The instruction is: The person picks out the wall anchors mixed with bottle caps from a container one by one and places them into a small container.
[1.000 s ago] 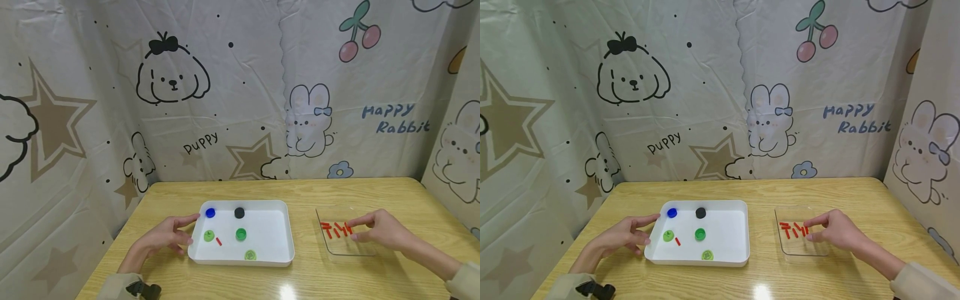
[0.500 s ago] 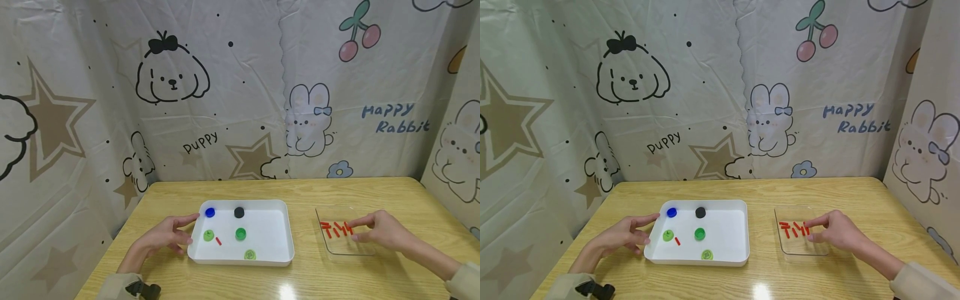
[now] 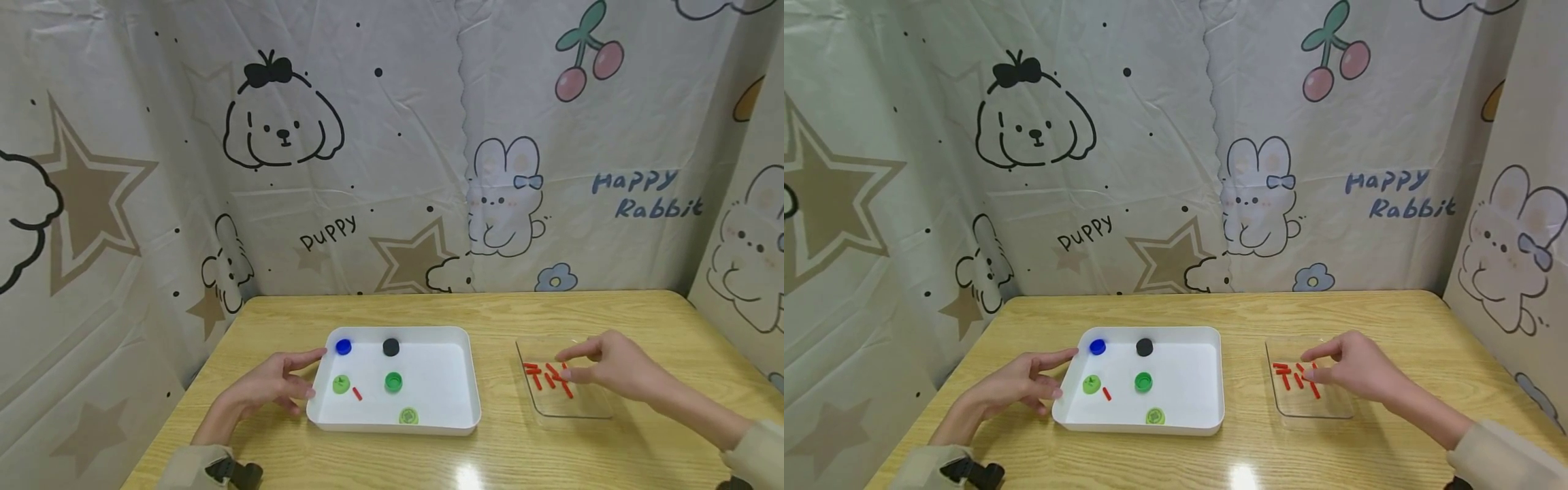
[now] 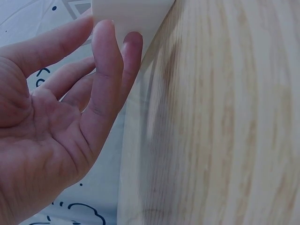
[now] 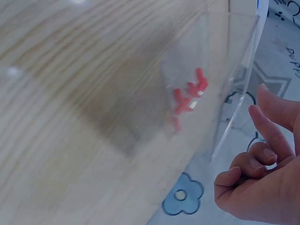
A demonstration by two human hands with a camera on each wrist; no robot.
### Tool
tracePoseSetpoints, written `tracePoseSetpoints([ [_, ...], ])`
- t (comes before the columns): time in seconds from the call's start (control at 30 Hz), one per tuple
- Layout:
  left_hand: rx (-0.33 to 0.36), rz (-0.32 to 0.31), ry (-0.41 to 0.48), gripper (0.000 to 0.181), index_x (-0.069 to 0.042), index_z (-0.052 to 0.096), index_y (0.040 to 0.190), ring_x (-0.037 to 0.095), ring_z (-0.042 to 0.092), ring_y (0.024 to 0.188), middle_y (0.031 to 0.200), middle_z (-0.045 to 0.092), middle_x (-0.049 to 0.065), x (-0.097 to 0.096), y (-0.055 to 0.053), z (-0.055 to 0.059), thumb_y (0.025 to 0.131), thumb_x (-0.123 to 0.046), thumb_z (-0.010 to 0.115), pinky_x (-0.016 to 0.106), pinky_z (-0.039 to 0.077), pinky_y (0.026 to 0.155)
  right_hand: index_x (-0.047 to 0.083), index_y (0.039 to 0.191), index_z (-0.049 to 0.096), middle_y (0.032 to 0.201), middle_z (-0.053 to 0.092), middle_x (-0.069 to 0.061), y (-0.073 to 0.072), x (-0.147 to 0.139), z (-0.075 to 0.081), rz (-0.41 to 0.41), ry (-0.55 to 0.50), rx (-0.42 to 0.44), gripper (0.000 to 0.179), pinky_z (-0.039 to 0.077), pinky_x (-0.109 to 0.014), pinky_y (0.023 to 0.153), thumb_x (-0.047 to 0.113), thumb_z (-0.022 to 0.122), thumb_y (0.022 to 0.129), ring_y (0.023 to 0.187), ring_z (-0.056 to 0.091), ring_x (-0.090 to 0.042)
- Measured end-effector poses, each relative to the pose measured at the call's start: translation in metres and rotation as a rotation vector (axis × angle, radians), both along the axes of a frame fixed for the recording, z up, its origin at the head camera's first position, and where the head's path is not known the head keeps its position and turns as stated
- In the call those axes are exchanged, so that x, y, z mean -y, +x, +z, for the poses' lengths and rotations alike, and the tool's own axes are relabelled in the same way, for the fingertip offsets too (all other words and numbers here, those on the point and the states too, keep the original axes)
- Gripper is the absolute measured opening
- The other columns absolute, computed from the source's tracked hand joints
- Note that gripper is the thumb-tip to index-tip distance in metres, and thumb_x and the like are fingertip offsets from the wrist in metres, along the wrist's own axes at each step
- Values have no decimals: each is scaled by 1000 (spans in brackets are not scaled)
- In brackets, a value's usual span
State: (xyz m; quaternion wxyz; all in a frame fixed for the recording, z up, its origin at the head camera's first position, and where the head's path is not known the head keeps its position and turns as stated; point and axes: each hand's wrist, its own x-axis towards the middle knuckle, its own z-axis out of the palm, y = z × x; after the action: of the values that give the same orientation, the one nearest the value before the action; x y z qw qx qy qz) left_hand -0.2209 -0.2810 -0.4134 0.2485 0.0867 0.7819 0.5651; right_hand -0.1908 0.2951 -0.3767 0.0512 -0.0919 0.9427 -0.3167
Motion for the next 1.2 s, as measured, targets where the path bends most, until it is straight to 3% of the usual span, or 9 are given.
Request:
tracePoseSetpoints([
  [0.17,-1,-1,-1,85,-4,40,162,23,65,72,169,23,25,1,0,-1,87,-5,81,36,63,64,11,111,84,131,66,-26,1,24,14,51,-27,-23,28,49,-52,88,25,88,87,121,55,-47],
  [0.23,1,-4,2,85,-4,40,162,23,65,71,170,22,25,1,-1,-1,88,-5,81,36,62,63,11,110,85,117,69,-24,2,35,18,74,-41,-33,27,49,-45,81,24,88,86,109,58,-43],
  [0.3,2,-8,6,85,-4,39,162,22,63,68,170,21,25,0,-1,-2,88,-5,81,36,62,63,12,109,85,107,70,-15,1,45,22,99,-55,-44,25,43,-38,72,22,89,86,92,53,-31],
  [0.4,1,-16,13,85,-4,39,162,20,60,65,170,20,25,0,-1,-2,89,-4,80,35,62,63,12,106,85,81,53,0,-1,64,26,137,-89,-59,23,31,-32,61,19,90,84,75,37,-20],
  [0.53,0,-17,10,85,-4,38,163,19,58,64,169,19,27,1,-1,-1,89,-5,80,36,62,63,15,102,86,73,43,0,-4,90,30,181,-112,-60,20,31,-29,60,17,90,83,71,36,-19],
  [0.83,3,-14,13,86,-4,37,163,19,59,65,170,20,25,2,-1,-1,89,-5,80,37,63,65,20,95,85,74,49,2,-17,143,29,317,-114,-61,17,35,-31,66,17,92,80,75,40,-18],
  [0.97,1,-10,11,86,-5,38,163,22,63,69,170,20,25,3,-1,-3,89,-5,81,39,63,65,19,96,86,73,46,2,-26,161,26,375,-119,-65,18,39,-29,68,16,93,80,72,39,-16],
  [1.1,3,-12,15,86,-4,37,163,25,66,78,170,22,23,3,-1,-4,89,-5,80,39,63,66,18,99,86,73,46,4,-35,180,21,449,-130,-57,21,44,-32,77,14,93,80,73,39,-14],
  [1.2,0,-18,15,86,-5,37,163,25,67,81,170,22,23,3,-2,-4,89,-5,80,39,63,66,16,101,86,73,46,5,-40,193,18,499,-136,-34,23,43,-30,76,11,92,80,73,40,-13],
])
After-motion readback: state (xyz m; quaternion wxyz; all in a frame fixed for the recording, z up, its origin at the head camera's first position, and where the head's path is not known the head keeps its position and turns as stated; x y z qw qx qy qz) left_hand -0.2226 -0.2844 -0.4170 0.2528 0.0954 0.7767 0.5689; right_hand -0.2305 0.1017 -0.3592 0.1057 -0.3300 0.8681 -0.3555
